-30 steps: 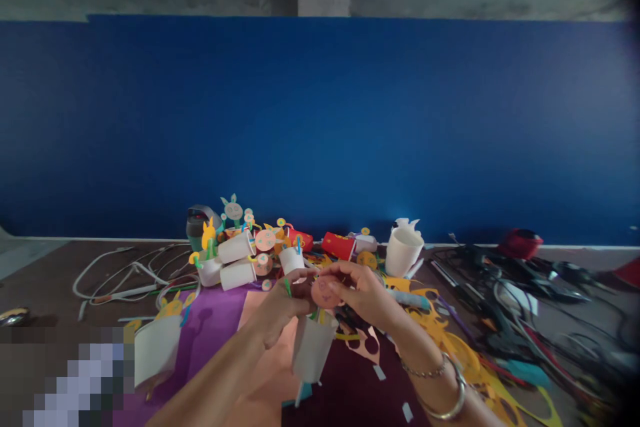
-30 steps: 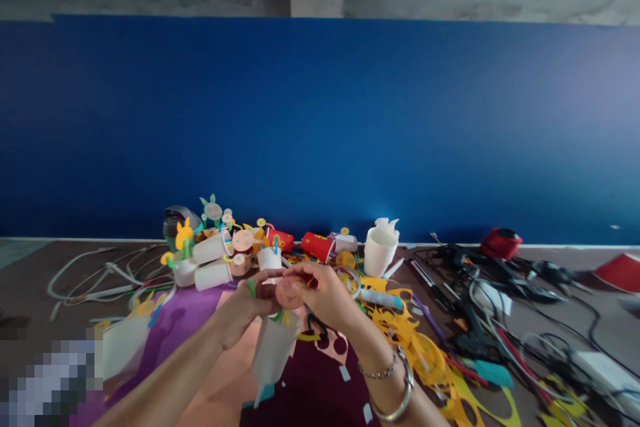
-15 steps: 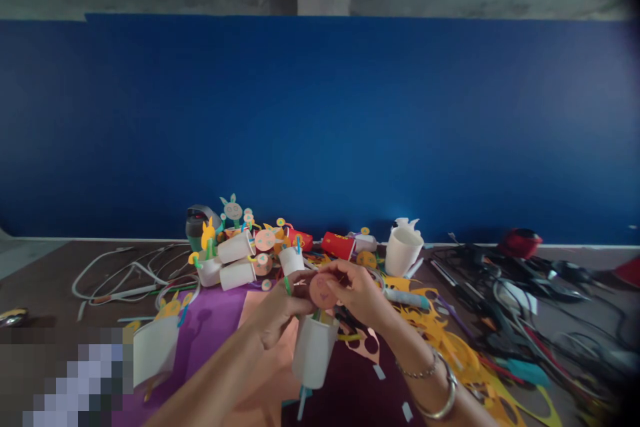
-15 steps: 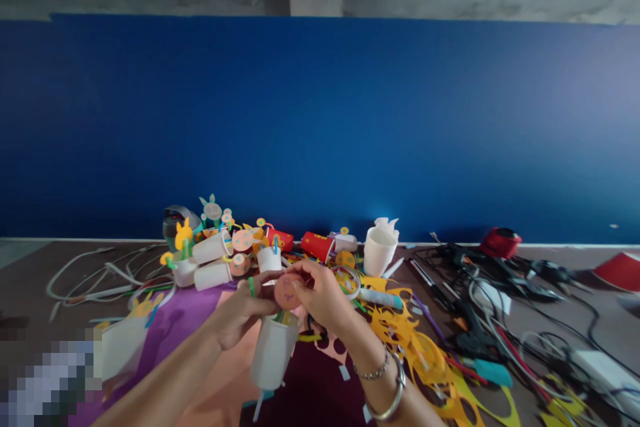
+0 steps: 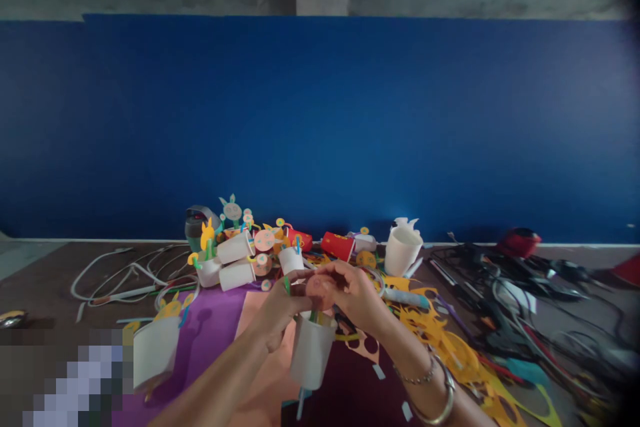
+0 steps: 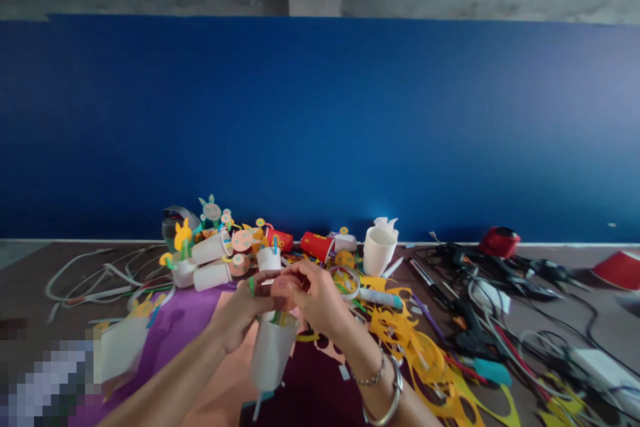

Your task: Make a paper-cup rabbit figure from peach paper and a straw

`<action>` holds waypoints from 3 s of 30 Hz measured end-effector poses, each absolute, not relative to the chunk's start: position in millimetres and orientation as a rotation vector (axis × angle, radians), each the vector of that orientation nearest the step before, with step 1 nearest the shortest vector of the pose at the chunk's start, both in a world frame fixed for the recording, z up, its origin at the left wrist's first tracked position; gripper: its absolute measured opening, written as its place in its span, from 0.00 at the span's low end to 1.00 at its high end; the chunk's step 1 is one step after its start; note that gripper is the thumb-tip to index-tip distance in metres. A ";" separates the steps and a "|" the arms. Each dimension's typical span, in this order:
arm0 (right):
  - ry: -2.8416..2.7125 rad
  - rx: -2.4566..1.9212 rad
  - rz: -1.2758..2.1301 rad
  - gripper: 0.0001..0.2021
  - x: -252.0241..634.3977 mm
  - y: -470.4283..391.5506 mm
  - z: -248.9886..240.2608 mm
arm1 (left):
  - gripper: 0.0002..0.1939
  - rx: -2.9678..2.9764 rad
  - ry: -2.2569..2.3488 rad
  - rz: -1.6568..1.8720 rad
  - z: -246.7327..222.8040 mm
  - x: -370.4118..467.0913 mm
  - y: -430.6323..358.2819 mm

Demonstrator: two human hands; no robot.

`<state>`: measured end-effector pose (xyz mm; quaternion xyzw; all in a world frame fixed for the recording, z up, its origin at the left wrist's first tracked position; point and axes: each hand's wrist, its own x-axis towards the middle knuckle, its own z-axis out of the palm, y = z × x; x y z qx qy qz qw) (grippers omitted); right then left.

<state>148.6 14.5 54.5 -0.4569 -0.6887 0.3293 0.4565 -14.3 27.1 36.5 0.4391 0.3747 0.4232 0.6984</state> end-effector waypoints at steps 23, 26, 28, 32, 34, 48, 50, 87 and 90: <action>-1.396 -1.126 1.261 0.09 145.5 28.1 40.7 | 0.16 1.161 0.974 1.026 34.9 -16.8 31.6; -1.397 -1.142 1.291 0.10 145.9 28.9 39.7 | 0.16 1.194 0.971 1.026 35.5 -17.3 31.5; -1.428 -1.168 1.282 0.09 147.1 30.0 37.4 | 0.16 1.194 0.954 1.039 38.4 -16.0 29.6; -1.465 -1.176 1.227 0.06 148.3 30.5 34.4 | 0.16 1.146 0.929 1.045 42.0 -13.2 26.4; -1.458 -1.148 1.230 0.07 147.3 29.1 35.4 | 0.15 1.139 0.930 1.047 41.2 -13.0 25.8; -1.541 -1.117 1.229 0.08 150.6 27.2 39.3 | 0.16 1.188 0.912 0.938 41.1 -19.8 33.5; -1.558 -1.143 1.201 0.08 151.2 27.6 38.4 | 0.16 1.197 0.902 0.954 41.1 -20.2 32.2; -1.494 -1.209 1.181 0.12 153.6 27.6 41.5 | 0.16 1.199 0.859 1.033 44.2 -17.0 28.7; -1.465 -1.180 1.168 0.12 154.2 29.4 41.9 | 0.13 1.119 0.833 1.033 41.4 -18.0 28.6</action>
